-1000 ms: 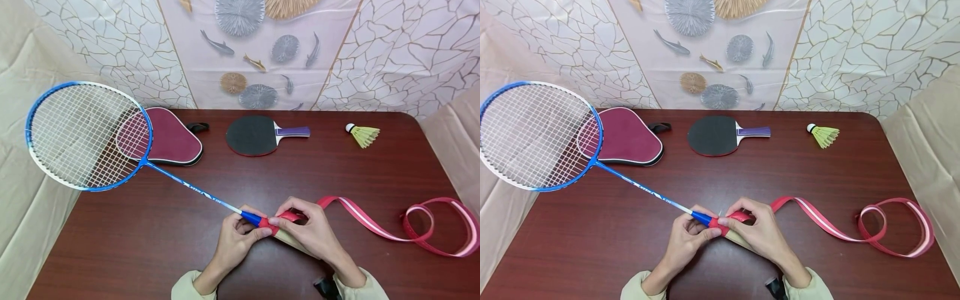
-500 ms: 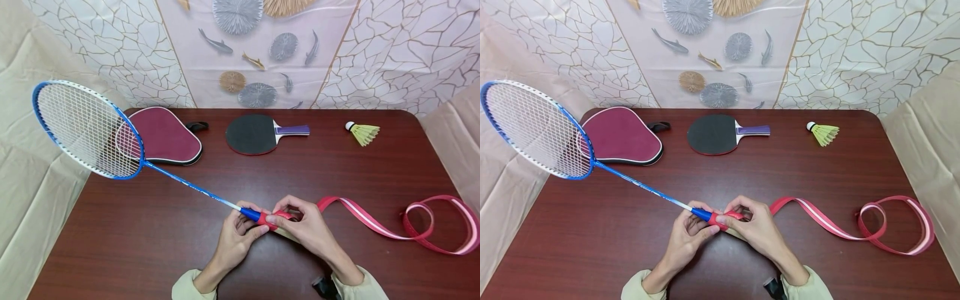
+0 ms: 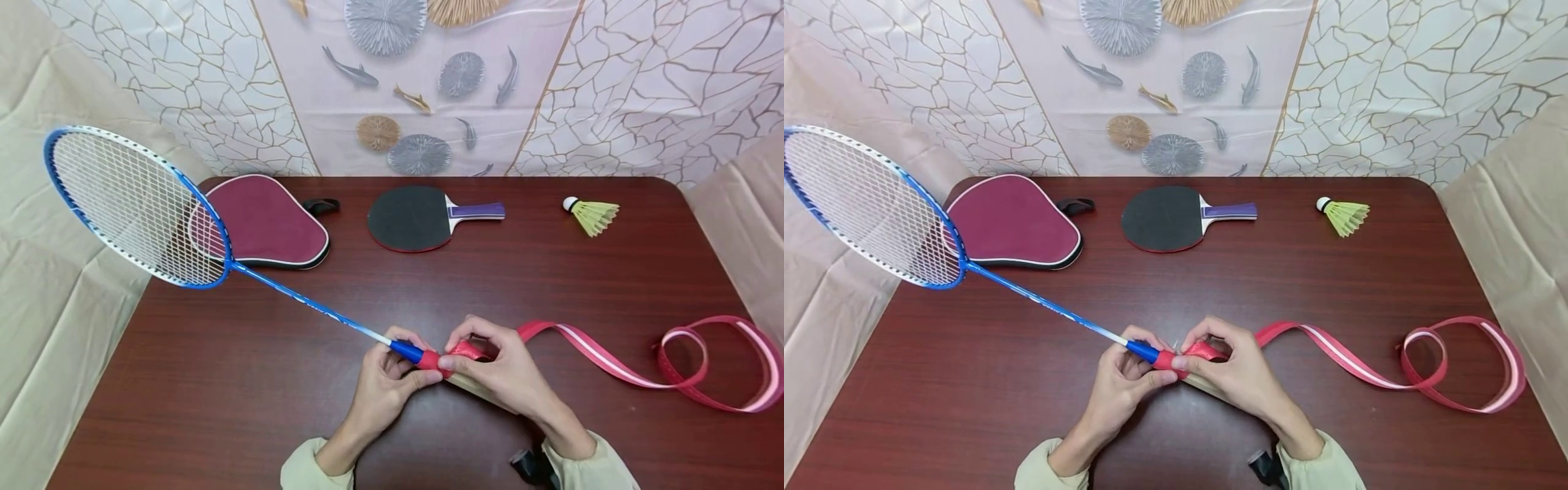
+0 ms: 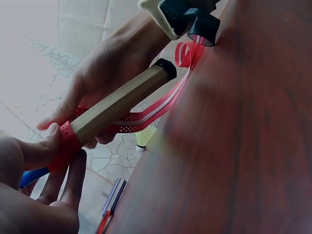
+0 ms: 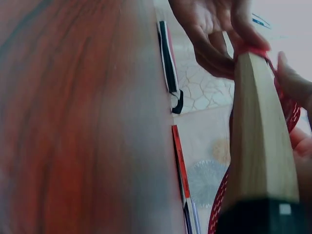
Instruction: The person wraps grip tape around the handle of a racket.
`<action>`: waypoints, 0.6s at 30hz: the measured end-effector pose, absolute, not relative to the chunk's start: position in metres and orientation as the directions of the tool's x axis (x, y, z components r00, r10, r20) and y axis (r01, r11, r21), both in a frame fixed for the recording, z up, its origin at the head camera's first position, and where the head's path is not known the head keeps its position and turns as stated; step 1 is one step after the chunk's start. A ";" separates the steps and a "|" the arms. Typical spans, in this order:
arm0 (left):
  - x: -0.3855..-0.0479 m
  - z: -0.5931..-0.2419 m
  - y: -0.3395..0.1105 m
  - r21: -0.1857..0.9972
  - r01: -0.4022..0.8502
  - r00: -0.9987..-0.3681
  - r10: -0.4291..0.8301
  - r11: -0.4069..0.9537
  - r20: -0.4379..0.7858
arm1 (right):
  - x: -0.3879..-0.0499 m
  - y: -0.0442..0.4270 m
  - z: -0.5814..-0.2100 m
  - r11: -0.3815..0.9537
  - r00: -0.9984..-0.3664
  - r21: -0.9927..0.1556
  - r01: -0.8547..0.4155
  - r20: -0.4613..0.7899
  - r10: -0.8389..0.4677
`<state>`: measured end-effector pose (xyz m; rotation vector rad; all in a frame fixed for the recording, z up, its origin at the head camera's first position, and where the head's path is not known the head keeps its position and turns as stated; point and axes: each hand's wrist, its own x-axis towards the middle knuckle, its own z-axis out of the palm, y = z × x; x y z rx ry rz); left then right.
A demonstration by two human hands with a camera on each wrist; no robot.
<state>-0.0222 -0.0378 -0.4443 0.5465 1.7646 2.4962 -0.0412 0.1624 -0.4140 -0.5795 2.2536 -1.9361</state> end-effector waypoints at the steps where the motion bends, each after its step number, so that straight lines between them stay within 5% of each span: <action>1: -0.022 -0.444 -0.039 0.920 0.172 -0.938 0.226 -0.352 0.262 | -0.042 0.163 -0.414 0.109 -0.917 -0.967 -0.230 0.177 -0.358; 18: -0.023 -0.447 -0.039 0.935 0.155 -0.941 0.241 -0.320 0.238 | -0.044 0.161 -0.416 0.252 -0.945 -0.944 -0.211 0.131 -0.299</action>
